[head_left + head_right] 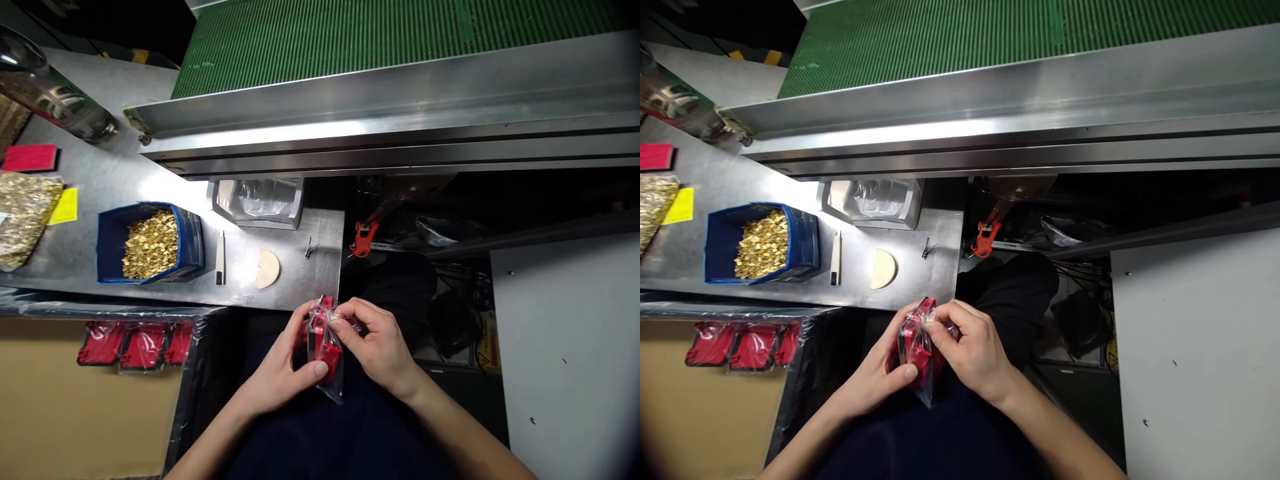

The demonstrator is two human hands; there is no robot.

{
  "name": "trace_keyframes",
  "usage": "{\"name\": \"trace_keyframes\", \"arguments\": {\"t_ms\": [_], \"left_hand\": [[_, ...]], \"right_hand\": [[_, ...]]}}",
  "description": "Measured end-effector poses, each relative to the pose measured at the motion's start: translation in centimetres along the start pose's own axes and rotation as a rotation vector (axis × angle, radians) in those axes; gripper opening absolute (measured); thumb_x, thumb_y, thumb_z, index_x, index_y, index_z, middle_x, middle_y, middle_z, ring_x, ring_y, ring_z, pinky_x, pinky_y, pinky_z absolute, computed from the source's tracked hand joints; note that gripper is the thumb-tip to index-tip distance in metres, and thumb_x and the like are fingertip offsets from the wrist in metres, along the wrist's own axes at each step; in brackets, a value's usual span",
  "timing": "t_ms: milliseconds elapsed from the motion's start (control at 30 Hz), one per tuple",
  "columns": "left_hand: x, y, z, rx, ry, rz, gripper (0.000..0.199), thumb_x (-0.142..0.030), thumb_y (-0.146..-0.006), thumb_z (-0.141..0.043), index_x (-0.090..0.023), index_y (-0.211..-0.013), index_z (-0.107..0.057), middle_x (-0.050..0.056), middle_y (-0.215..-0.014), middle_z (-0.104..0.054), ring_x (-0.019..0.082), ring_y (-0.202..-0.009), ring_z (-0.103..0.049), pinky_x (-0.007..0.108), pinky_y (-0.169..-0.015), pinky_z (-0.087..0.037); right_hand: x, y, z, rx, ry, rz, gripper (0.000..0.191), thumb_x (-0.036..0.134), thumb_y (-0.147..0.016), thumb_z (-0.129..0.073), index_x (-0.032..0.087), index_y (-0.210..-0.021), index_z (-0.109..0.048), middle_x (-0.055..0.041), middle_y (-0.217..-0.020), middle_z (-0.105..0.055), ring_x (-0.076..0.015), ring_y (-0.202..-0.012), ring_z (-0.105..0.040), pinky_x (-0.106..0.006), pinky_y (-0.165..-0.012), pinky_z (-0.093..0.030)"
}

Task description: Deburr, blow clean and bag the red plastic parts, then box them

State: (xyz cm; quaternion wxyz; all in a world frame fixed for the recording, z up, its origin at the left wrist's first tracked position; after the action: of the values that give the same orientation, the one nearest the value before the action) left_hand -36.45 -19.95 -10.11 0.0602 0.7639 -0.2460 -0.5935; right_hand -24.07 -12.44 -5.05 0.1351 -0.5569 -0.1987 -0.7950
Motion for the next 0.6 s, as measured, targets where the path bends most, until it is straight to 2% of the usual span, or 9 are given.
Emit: {"name": "trace_keyframes", "arguments": {"t_ms": [67, 133, 200, 267, 300, 367, 467, 533, 600], "left_hand": [[0.5, 0.1, -0.3, 0.019, 0.122, 0.025, 0.079, -0.06, -0.093, -0.062, -0.026, -0.158, -0.032, 0.011, -0.164, -0.039, 0.036, -0.147, -0.039, 0.049, -0.126, -0.027], [1.4, 0.3, -0.6, 0.02, 0.281, 0.091, 0.065, -0.06, -0.101, -0.045, -0.026, -0.157, -0.038, 0.011, -0.156, -0.051, 0.033, -0.136, -0.054, 0.047, -0.122, -0.035], [2.5, 0.5, -1.6, 0.087, 0.452, 0.185, 0.066, -0.063, -0.104, -0.029, -0.024, -0.156, -0.04, 0.013, -0.13, -0.072, 0.028, -0.103, -0.074, 0.046, -0.101, -0.055], [2.7, 0.7, -3.0, 0.216, 0.601, 0.232, 0.08, -0.073, -0.1, -0.02, -0.018, -0.156, -0.039, 0.015, -0.1, -0.08, 0.027, -0.074, -0.078, 0.04, -0.072, -0.063], [2.4, 0.7, -3.5, 0.268, 0.649, 0.222, 0.086, -0.077, -0.097, -0.023, -0.015, -0.155, -0.039, 0.016, -0.092, -0.08, 0.028, -0.068, -0.078, 0.036, -0.062, -0.062], [1.6, 0.6, -3.3, 0.29, 0.683, 0.163, 0.089, -0.078, -0.093, -0.041, -0.013, -0.155, -0.037, 0.019, -0.093, -0.08, 0.029, -0.067, -0.078, 0.031, -0.055, -0.06], [0.7, 0.4, -1.7, 0.171, 0.598, 0.096, 0.091, -0.052, -0.091, -0.07, -0.022, -0.161, -0.019, 0.019, -0.104, -0.079, 0.022, -0.063, -0.076, 0.027, -0.057, -0.059], [0.5, 0.2, -0.7, 0.094, 0.482, 0.106, 0.095, -0.036, -0.092, -0.074, -0.028, -0.163, -0.011, 0.013, -0.1, -0.079, 0.017, -0.058, -0.073, 0.025, -0.056, -0.057], [0.5, -0.1, 0.1, 0.038, 0.351, 0.129, 0.088, -0.03, -0.092, -0.074, -0.028, -0.161, -0.02, 0.007, -0.089, -0.077, 0.014, -0.056, -0.068, 0.02, -0.049, -0.052]], "right_hand": [[0.8, -0.1, 0.0, 0.026, 0.154, 0.088, 0.015, 0.028, -0.103, -0.057, 0.02, -0.094, -0.067, -0.001, -0.086, -0.065, -0.0138, -0.075, -0.059, -0.026, -0.07, -0.045], [1.1, -0.1, -0.4, 0.076, 0.333, 0.159, 0.02, 0.028, -0.106, -0.051, 0.019, -0.095, -0.066, -0.002, -0.085, -0.064, -0.0143, -0.074, -0.058, -0.027, -0.07, -0.042], [0.7, -0.1, -1.0, 0.167, 0.503, 0.195, 0.023, 0.026, -0.107, -0.047, 0.018, -0.096, -0.065, -0.003, -0.086, -0.063, -0.0153, -0.074, -0.057, -0.028, -0.07, -0.04], [-0.4, -0.1, -1.6, 0.283, 0.595, 0.165, 0.021, 0.023, -0.105, -0.047, 0.018, -0.095, -0.065, -0.0031, -0.087, -0.063, -0.0158, -0.075, -0.058, -0.028, -0.068, -0.039], [-1.0, -0.1, -1.7, 0.33, 0.608, 0.128, 0.019, 0.022, -0.104, -0.049, 0.018, -0.093, -0.064, -0.0025, -0.086, -0.063, -0.0155, -0.074, -0.058, -0.028, -0.067, -0.038], [-2.2, 0.1, -1.7, 0.401, 0.593, 0.036, 0.019, 0.021, -0.103, -0.052, 0.019, -0.087, -0.062, -0.0008, -0.083, -0.063, -0.0142, -0.071, -0.057, -0.027, -0.064, -0.035], [-2.8, 1.1, -2.4, 0.496, 0.504, -0.051, 0.019, 0.017, -0.098, -0.057, 0.019, -0.079, -0.062, 0.0011, -0.078, -0.064, -0.0123, -0.066, -0.056, -0.025, -0.062, -0.033], [-2.5, 2.0, -3.5, 0.563, 0.397, -0.061, 0.017, 0.015, -0.095, -0.06, 0.019, -0.079, -0.065, 0.002, -0.077, -0.065, -0.0114, -0.066, -0.056, -0.024, -0.063, -0.033], [-2.0, 2.4, -4.1, 0.583, 0.297, -0.06, 0.016, 0.015, -0.096, -0.059, 0.02, -0.084, -0.068, 0.0027, -0.079, -0.067, -0.0107, -0.068, -0.057, -0.023, -0.064, -0.034]]}}
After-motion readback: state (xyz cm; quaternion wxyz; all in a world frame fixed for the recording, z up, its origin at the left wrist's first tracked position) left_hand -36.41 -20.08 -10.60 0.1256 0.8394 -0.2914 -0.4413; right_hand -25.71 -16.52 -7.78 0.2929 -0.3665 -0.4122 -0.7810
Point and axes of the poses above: each hand's wrist, its own y-axis away from the middle knuckle, its own z-axis out of the back of the hand, x = y × z, the point moved 10 cm from there along -y, towards the middle knuckle
